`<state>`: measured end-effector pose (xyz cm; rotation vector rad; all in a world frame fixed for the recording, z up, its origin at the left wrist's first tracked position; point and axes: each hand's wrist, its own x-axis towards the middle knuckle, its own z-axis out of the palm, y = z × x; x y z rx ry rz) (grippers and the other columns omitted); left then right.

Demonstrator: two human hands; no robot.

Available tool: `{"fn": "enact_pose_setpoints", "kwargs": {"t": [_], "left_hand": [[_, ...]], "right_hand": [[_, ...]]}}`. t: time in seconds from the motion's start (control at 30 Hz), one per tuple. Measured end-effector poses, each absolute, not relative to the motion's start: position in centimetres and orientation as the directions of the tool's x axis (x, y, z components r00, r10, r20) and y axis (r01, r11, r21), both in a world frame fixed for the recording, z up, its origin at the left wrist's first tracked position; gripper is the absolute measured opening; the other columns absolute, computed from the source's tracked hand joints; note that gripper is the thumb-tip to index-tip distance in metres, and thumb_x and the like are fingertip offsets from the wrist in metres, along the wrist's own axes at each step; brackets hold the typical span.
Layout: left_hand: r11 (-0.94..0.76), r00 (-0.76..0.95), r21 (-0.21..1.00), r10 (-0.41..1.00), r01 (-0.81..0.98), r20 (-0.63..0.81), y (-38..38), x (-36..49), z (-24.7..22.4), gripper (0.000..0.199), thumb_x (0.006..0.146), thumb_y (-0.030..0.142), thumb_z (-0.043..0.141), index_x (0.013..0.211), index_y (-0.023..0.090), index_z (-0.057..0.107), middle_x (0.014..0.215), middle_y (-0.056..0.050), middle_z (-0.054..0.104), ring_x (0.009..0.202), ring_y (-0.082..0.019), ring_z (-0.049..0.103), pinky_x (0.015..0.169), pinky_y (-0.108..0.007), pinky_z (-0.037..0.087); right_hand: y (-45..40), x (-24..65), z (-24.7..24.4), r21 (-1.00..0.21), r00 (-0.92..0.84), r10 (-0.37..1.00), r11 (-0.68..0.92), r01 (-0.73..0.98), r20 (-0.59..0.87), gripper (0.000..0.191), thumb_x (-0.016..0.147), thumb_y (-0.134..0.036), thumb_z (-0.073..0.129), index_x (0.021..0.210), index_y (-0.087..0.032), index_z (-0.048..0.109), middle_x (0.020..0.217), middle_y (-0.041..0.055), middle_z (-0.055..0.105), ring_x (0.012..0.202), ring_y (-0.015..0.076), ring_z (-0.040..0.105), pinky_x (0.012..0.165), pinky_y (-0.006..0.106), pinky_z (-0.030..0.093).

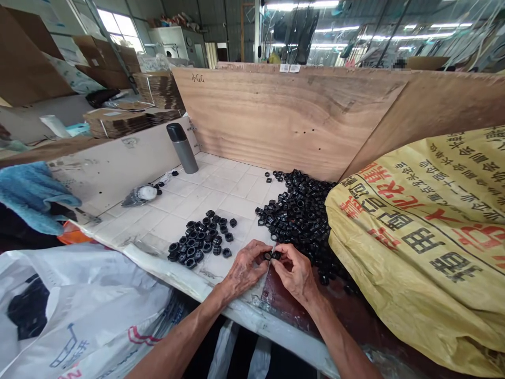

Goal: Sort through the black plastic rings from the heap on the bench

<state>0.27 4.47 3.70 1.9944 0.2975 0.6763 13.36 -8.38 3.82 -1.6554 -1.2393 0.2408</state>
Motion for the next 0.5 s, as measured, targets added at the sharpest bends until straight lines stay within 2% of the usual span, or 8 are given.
{"fn": "enact_pose_setpoints", "kwargs": {"t": [0.1, 0.2, 0.3, 0.4, 0.5], "left_hand": [[-0.412, 0.816, 0.911, 0.533, 0.020, 0.223, 4.3, 0.1, 3.9, 0.037, 0.078, 0.009, 0.060, 0.113, 0.020, 0.062, 0.098, -0.003, 0.067, 0.080, -0.015, 0.066, 0.077, -0.030, 0.057], [-0.280, 0.810, 0.959, 0.573, 0.050, 0.126, 4.2, 0.1, 3.9, 0.036, 0.078, 0.012, 0.064, 0.112, 0.020, 0.058, 0.107, -0.004, 0.069, 0.092, -0.017, 0.069, 0.088, -0.035, 0.058], [-0.182, 0.808, 0.983, 0.582, 0.016, 0.095, 4.1, 0.1, 4.0, 0.032, 0.079, 0.014, 0.065, 0.109, 0.019, 0.057, 0.108, -0.005, 0.069, 0.096, -0.018, 0.070, 0.093, -0.036, 0.057], [-0.127, 0.799, 0.992, 0.597, -0.002, 0.078, 4.1, 0.2, 4.0, 0.028, 0.079, 0.016, 0.066, 0.106, 0.019, 0.058, 0.107, -0.005, 0.068, 0.095, -0.018, 0.070, 0.092, -0.034, 0.057], [-0.110, 0.811, 0.993, 0.577, -0.039, 0.096, 4.1, 0.1, 4.0, 0.025, 0.082, 0.019, 0.066, 0.106, 0.018, 0.060, 0.107, -0.005, 0.069, 0.093, -0.017, 0.070, 0.090, -0.032, 0.056]], "right_hand": [[-8.3, 13.5, 4.1, -0.773, 0.406, 0.818, 0.072, 0.631, 0.408, 0.020, 0.091, -0.017, 0.058, 0.108, -0.022, 0.066, 0.102, 0.0065, 0.067, 0.092, 0.0201, 0.066, 0.083, 0.031, 0.055], [-8.3, 13.6, 4.3, -0.767, 0.366, 0.841, 0.088, 0.635, 0.400, 0.030, 0.092, -0.013, 0.052, 0.115, -0.024, 0.068, 0.108, 0.0068, 0.066, 0.105, 0.0214, 0.063, 0.094, 0.035, 0.052], [-8.3, 13.5, 4.5, -0.811, 0.391, 0.849, 0.071, 0.581, 0.355, 0.031, 0.091, -0.014, 0.054, 0.118, -0.024, 0.065, 0.107, 0.0065, 0.064, 0.100, 0.0205, 0.064, 0.087, 0.033, 0.055], [-8.4, 13.4, 4.7, -0.856, 0.444, 0.835, 0.061, 0.513, 0.326, 0.021, 0.089, -0.017, 0.059, 0.109, -0.022, 0.064, 0.100, 0.0051, 0.064, 0.086, 0.0181, 0.066, 0.075, 0.028, 0.057], [-8.4, 13.5, 5.0, -0.836, 0.418, 0.839, 0.076, 0.544, 0.348, 0.016, 0.091, -0.018, 0.057, 0.104, -0.023, 0.067, 0.103, 0.0057, 0.065, 0.093, 0.0193, 0.065, 0.079, 0.029, 0.055]]}}
